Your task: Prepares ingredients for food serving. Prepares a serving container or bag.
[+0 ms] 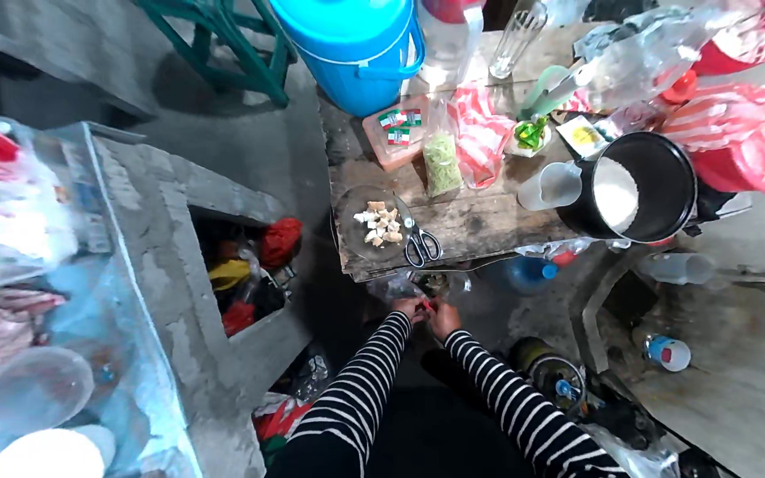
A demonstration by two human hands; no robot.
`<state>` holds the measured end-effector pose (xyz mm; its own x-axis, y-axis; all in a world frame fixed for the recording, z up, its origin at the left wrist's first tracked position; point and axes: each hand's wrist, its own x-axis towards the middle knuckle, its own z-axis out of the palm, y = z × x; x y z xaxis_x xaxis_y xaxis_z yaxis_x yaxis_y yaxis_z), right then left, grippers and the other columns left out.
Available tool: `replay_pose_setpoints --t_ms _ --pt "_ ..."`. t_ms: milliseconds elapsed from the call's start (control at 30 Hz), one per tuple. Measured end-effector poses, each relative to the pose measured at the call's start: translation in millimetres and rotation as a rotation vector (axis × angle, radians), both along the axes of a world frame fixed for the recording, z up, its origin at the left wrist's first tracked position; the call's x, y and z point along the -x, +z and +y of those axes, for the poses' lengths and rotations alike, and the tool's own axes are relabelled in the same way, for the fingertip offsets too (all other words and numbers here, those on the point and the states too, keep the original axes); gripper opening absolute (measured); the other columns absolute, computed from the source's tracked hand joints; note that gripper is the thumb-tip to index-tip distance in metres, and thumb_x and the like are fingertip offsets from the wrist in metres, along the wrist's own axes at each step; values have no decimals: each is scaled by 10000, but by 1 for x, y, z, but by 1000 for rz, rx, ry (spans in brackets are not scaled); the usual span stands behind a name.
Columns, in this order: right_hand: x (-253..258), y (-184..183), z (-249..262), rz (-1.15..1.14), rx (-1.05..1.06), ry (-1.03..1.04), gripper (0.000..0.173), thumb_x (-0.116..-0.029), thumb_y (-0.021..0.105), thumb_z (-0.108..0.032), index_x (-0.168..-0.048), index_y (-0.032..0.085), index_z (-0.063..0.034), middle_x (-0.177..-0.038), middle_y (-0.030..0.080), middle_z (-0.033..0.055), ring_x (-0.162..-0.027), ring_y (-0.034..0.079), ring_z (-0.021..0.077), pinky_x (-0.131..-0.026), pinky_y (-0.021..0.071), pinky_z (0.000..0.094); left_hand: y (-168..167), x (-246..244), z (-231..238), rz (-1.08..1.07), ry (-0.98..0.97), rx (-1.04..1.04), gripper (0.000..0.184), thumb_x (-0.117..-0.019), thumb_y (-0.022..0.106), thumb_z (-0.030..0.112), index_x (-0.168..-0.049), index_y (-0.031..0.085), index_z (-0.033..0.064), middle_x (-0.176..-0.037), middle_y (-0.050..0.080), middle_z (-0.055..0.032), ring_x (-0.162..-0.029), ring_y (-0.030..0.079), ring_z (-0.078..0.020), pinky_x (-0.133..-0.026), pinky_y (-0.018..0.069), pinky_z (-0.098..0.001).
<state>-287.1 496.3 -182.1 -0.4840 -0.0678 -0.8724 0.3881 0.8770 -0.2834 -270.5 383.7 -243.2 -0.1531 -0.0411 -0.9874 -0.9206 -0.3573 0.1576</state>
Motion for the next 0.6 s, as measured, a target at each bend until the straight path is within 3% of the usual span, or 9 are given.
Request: replay_pose_setpoints --t_ms 133,267,333,400,500,600 --pt "-4 18 12 10 -3 41 370 -1064 534 -211 -1388 596 -43 -1323 669 202 -1244 646 345 -1096 486 523 -7 6 5 -4 79 21 529 -1011 661 226 -1428 477 -42 -1363 573 -251 -1198 605 -325 -994 515 -456" --pt "-18 46 37 36 -23 41 380 -1078 517 -257 -1385 608 -53 -1271 698 195 -1198 673 341 -1074 502 522 -3 14 2 6 111 21 452 -1034 615 190 -1409 506 -38 -1354 585 -235 -1192 606 -296 -1007 499 -439" --pt "-28 64 53 104 -15 -24 367 -1067 540 -255 -1347 638 -38 -1205 722 192 -1135 699 336 -1040 526 524 1 15 -1 1 140 11 400 -1040 582 153 -1391 515 -27 -1318 615 -205 -1159 621 -266 -976 506 -425" --pt "-32 79 69 249 -12 -95 354 -1057 566 -259 -1307 651 -22 -1124 739 186 -1045 725 326 -976 559 523 -1 7 -9 27 25 1 443 -1029 618 193 -1411 515 -6 -1353 625 -188 -1223 623 -287 -991 519 -480" --pt "-15 82 86 415 -12 -175 427 -1038 620 -310 -1356 597 -25 -1139 726 188 -1036 720 325 -961 563 525 -3 -16 -31 68 -202 0 561 -1000 658 199 -1511 452 95 -1406 580 -204 -1271 583 -367 -989 503 -599" --pt "28 72 83 530 16 -168 453 -1012 665 -239 -1374 566 15 -1189 702 226 -1094 697 361 -1001 544 532 6 -47 -62 71 -12 161 487 -995 652 126 -1464 525 102 -1381 600 -209 -1234 603 -374 -966 514 -581"
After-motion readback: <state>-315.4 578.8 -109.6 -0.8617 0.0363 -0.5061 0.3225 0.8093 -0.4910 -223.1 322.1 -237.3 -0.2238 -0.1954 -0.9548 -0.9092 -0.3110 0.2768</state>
